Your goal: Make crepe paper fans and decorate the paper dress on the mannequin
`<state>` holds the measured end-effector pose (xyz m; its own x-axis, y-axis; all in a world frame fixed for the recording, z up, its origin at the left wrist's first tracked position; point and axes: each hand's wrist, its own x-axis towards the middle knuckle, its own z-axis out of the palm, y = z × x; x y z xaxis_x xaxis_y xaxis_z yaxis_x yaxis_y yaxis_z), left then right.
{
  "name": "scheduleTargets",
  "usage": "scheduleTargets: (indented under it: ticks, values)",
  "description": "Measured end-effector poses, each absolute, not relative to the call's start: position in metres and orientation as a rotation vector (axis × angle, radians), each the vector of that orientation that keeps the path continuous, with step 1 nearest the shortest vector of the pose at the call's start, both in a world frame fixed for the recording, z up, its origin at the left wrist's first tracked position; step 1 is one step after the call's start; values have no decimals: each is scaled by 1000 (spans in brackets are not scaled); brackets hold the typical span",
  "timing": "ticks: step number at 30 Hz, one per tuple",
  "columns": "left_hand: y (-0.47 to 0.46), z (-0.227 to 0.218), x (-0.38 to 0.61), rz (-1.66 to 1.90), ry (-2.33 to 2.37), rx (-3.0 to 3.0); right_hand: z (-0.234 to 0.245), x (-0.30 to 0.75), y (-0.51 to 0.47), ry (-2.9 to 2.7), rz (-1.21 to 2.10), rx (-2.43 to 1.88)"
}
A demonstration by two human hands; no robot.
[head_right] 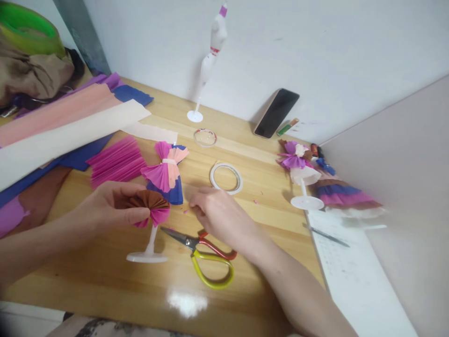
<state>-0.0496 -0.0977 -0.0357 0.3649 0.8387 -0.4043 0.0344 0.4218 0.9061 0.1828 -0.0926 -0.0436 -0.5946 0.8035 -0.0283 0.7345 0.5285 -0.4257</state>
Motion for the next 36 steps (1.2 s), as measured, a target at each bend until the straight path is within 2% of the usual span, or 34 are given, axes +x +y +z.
scheduleTargets:
  ticks: [4, 13, 20, 27, 36]
  values:
    - [-98, -38, -50, 632, 1070, 1032, -37, 195, -82, -2507, 509, -1427]
    - [-99, -44, -51, 644, 1041, 1114, -43, 198, -79, -2758, 635, -1505]
    - [-99, -48, -51, 644, 1010, 1076, -52, 192, -77, -2844, 326, -1454]
    - [-99, -44, -50, 647, 989, 1057, -69, 184, -72, -2479, 503, -1549]
    - [-99, -47, -50, 655, 976, 1070, -61, 178, -81, -2577, 600, -1389]
